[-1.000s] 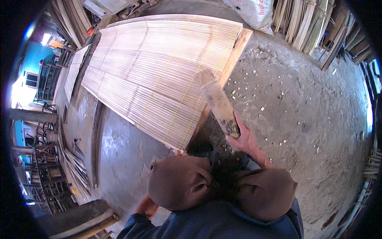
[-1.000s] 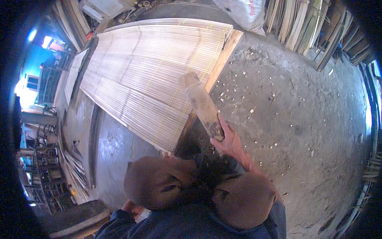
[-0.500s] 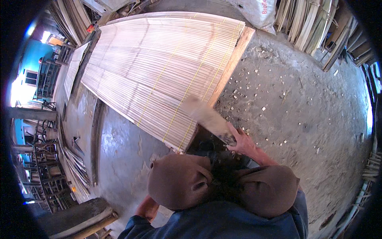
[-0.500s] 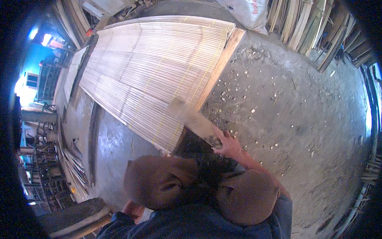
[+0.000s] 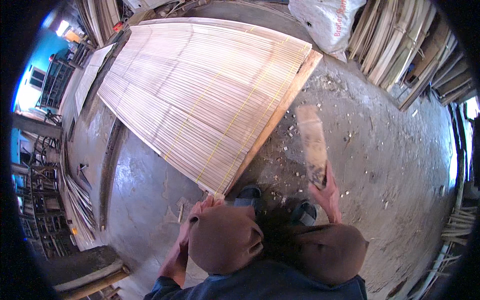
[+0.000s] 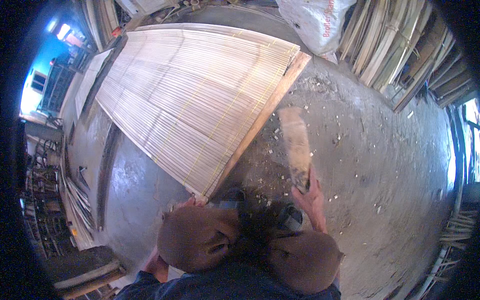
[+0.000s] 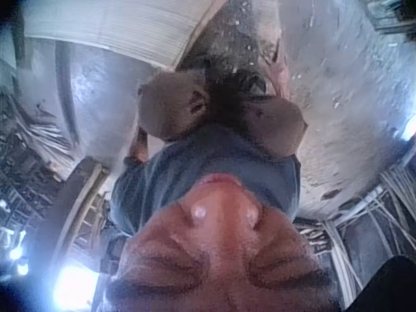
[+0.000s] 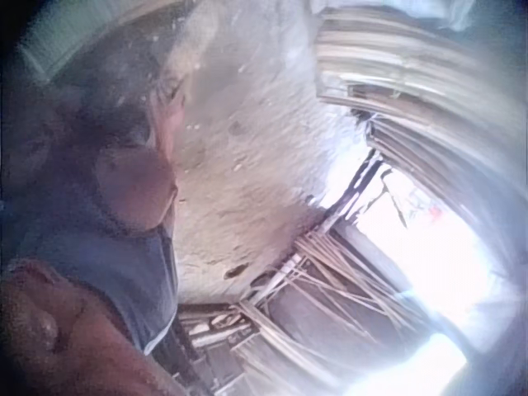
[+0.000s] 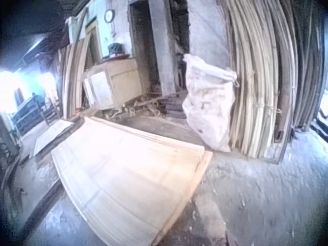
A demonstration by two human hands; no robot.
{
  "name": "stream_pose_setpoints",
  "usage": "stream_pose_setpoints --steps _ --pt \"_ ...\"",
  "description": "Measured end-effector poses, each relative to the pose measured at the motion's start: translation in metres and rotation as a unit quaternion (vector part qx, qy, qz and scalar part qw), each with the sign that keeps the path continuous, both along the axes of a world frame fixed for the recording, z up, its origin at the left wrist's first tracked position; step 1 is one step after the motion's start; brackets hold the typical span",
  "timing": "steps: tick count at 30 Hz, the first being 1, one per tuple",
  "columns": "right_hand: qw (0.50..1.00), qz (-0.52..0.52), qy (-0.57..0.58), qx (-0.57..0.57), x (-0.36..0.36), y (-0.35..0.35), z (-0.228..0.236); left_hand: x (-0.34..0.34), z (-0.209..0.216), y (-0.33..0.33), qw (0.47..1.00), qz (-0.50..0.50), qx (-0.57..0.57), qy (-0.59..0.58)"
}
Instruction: The person uses a wooden block to repeatedly strike the edge of a large bamboo mat laid on the floor, likely to align or secure the slats. The person then walks to a pile of materials, picks up a dark cloth, and wipes the surface of the mat.
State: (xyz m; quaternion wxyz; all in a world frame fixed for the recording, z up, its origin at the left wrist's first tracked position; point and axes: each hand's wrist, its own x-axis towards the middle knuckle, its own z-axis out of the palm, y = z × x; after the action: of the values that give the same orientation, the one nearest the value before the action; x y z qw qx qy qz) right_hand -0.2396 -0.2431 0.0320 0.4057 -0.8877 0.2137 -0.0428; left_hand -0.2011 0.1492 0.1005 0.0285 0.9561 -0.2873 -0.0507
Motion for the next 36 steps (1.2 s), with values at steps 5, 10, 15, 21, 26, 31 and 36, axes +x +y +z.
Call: stream_pose_setpoints --steps 5,10,15,21,26,31,36 --pt "0.996 -0.048 0.051 -0.047 -0.038 -0.037 -0.029 -0.001 -0.011 0.028 0.91 0.216 -0.041 0.35" --pt "0.965 0.017 0.095 -0.242 -0.036 -0.042 -0.02 0.067 0.069 0.015 0.914 0.208 -0.071 0.342" --pt "0.979 0.188 -0.014 0.072 0.05 0.016 0.02 0.123 0.082 -0.029 0.897 0.223 -0.331 0.19" --pt "0.862 0.087 -0.076 0.493 0.103 0.149 0.067 0.109 0.0 -0.146 0.736 0.184 -0.631 0.162" --pt "0.898 0.009 -0.002 0.441 0.088 0.121 0.047 0.085 -0.007 -0.13 0.819 0.131 -0.517 0.214" --pt "0.914 -0.044 0.003 0.403 0.075 0.102 0.033 0.068 -0.121 0.001 0.781 0.437 -0.435 -0.102" --pt "0.908 -0.063 -0.022 0.415 0.089 0.108 0.045 0.059 -0.154 0.042 0.763 0.475 -0.412 -0.148"
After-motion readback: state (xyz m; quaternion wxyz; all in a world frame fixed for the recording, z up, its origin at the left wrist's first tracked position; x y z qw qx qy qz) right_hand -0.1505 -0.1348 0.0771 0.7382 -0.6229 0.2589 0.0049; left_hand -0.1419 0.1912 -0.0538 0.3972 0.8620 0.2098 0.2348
